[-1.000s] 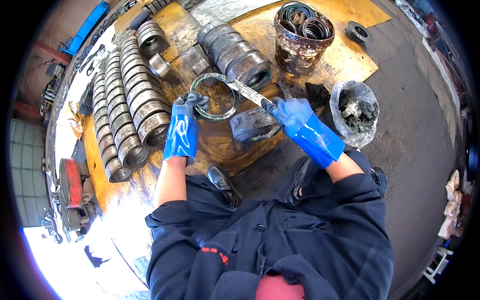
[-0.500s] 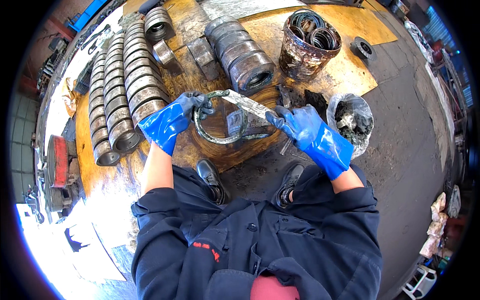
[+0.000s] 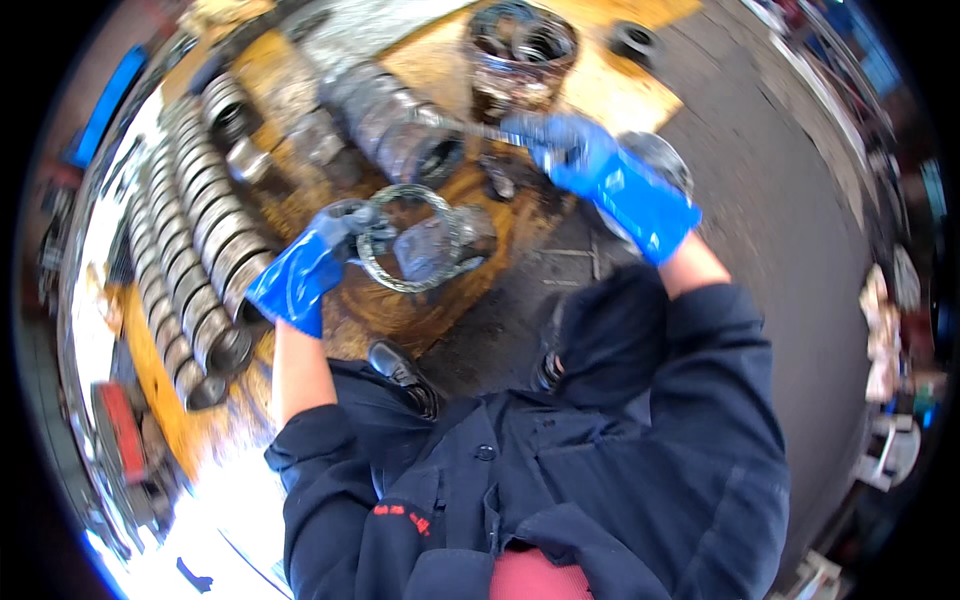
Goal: The person is scraping old grease and debris from metal rings and large cylindrical mechanical components using a metal scraper tool, repeatedly dipping the tool into a bucket of fresh grease.
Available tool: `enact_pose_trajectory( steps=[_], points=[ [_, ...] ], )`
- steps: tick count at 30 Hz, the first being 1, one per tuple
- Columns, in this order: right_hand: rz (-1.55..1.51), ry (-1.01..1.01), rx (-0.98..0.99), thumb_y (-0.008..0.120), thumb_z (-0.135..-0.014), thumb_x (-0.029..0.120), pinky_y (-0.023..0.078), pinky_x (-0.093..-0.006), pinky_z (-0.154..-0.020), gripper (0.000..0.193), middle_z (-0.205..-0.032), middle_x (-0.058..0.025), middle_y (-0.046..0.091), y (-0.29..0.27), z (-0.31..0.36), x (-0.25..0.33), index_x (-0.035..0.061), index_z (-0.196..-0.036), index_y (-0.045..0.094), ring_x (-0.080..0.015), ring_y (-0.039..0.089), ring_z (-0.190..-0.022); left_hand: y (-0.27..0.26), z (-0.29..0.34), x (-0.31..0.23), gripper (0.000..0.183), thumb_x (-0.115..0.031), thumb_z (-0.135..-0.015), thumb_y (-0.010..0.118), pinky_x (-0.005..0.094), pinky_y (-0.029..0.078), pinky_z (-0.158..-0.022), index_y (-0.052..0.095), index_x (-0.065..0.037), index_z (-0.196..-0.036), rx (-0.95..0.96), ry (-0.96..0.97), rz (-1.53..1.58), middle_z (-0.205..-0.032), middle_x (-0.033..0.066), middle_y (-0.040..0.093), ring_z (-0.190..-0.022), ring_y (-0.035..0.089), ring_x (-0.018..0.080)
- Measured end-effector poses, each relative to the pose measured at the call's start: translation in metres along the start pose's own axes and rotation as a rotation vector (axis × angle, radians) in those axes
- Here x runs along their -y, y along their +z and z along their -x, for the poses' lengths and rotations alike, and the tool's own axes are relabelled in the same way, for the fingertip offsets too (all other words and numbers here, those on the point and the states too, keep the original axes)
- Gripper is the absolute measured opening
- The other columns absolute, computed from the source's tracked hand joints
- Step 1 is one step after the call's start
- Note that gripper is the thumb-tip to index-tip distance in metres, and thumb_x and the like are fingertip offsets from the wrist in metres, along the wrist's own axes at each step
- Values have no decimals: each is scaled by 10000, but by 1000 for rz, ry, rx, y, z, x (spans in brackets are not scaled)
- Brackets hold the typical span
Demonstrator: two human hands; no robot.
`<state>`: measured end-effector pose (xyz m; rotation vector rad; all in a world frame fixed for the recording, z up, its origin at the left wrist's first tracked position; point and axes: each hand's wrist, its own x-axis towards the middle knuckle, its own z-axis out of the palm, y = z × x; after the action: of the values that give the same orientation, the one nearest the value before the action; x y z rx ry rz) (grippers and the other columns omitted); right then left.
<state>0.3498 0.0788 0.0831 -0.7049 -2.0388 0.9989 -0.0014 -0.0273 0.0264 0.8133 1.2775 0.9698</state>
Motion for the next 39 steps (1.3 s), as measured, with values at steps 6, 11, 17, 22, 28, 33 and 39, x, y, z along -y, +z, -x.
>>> enact_pose_trajectory(
  steps=[6, 11, 17, 22, 28, 33, 39],
  points=[
    [-155, 864, -288, 523, -965, 311, 384, -190, -489, 361, -921, -56, 704, -111, 47, -85, 75, -1229, 593, -67, 571, -618, 5, -25, 5, 189, -218, -886, 658, 303, 537, -617, 625, -40, -939, -148, 14, -17, -818, 77, 687, -666, 650, 159],
    [-972, 1131, -1146, 431, -937, 250, 399, -236, -317, 305, -864, -217, 682, -107, 192, -227, 74, -1169, 522, -179, 554, -441, 5, -51, 31, 237, -298, -885, 671, 276, 543, -568, 639, -68, -936, -95, 50, -271, -851, 88, 704, -683, 670, 147],
    [-1355, 984, -1470, 459, -955, 337, 388, -257, -358, 265, -938, -247, 673, -49, 232, -289, 103, -1080, 461, -155, 413, -404, -7, -69, 66, 199, -223, -890, 664, 278, 533, -601, 632, -39, -958, -189, 32, -298, -850, 77, 694, -699, 656, 148],
    [-1548, 996, -1493, 431, -933, 295, 384, -269, -329, 297, -849, -210, 678, -32, 264, -282, 37, -1036, 538, -176, 506, -425, 24, -53, 54, 163, -132, -884, 655, 270, 516, -681, 636, -12, -991, -244, 3, -196, -864, 47, 673, -747, 627, 129],
    [-1406, 1023, -1416, 419, -924, 223, 358, -258, -283, 360, -850, -268, 668, -57, 324, -245, -48, -1136, 523, -209, 529, -398, 12, -56, 59, 159, -171, -906, 635, 287, 535, -615, 629, -34, -987, -220, 0, -188, -880, 65, 685, -725, 650, 152],
    [-841, 1102, -1167, 375, -959, 168, 443, -292, -372, 363, -990, -210, 676, -79, 252, -177, -15, -1245, 500, -193, 634, -572, -5, -61, 67, 144, -127, -906, 629, 305, 557, -595, 621, -33, -1014, -222, -28, -189, -888, 79, 691, -754, 678, 190],
    [912, 472, -131, 484, -920, 169, 510, -349, -657, 274, -880, -159, 690, -91, 170, -162, -24, -1071, 607, -257, 672, -800, -2, -71, 73, 190, -9, -886, 607, 297, 564, -648, 594, 5, -1075, -274, -74, -148, -950, 95, 671, -811, 666, 187]
  ],
)
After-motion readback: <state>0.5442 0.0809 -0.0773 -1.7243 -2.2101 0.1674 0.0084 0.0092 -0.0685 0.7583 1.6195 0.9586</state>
